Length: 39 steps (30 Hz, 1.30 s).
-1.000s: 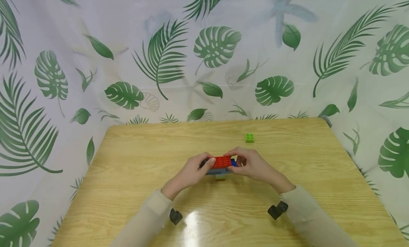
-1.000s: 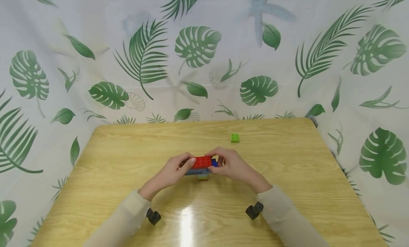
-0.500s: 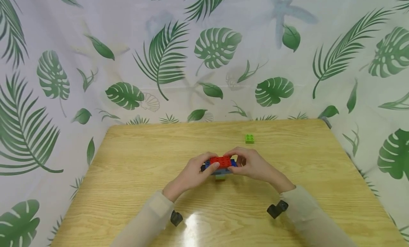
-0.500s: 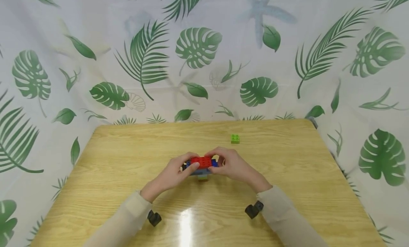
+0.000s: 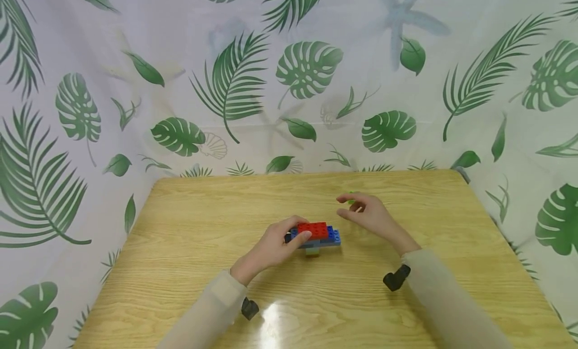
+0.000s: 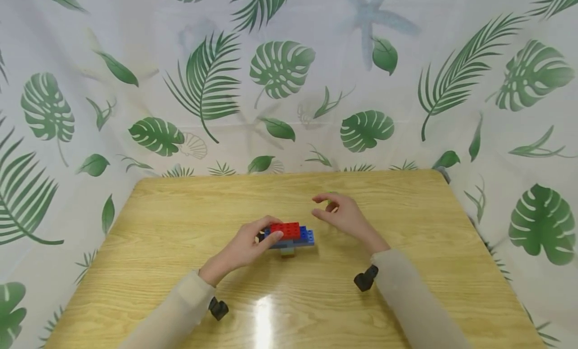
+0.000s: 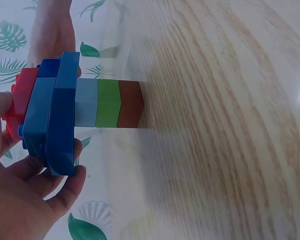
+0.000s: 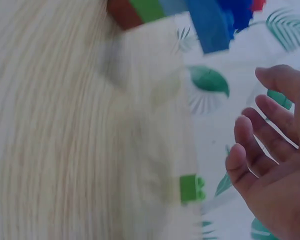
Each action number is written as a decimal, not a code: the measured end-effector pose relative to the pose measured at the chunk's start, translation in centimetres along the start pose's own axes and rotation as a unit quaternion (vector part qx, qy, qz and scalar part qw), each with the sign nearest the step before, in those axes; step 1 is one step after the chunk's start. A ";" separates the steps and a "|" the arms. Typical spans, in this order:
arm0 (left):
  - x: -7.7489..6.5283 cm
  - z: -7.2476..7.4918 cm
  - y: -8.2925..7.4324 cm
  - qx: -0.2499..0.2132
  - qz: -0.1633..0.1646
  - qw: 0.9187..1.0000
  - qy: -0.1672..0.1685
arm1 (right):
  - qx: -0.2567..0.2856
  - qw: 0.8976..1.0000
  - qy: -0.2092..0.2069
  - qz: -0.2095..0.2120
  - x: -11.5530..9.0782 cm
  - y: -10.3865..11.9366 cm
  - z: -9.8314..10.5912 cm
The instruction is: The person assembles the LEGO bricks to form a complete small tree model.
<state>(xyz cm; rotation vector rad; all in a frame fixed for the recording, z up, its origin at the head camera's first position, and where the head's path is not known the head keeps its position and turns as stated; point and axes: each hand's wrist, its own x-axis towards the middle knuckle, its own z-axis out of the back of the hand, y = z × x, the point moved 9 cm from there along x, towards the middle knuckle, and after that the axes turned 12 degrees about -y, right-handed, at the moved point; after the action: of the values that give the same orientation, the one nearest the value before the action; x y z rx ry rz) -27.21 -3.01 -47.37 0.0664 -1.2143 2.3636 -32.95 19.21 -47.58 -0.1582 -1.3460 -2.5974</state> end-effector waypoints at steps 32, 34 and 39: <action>-0.2 -0.4 0.5 0.002 0.012 1.000 0.002 | -0.038 0.994 -0.079 -0.066 2.8 -9.4 0.7; -0.1 -0.3 0.5 0.001 0.012 1.000 0.002 | -0.041 0.994 -0.080 -0.063 3.0 -9.5 0.6; -0.1 -0.1 0.2 -0.003 0.008 1.000 0.000 | -0.051 0.994 -0.088 -0.042 3.6 -9.4 0.4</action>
<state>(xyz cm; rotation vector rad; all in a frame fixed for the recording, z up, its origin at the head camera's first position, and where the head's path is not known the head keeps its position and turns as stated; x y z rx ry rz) -27.20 -3.08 -47.62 0.0548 -1.2273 2.3742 -38.65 24.32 -54.17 -0.3612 -1.2998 -2.7822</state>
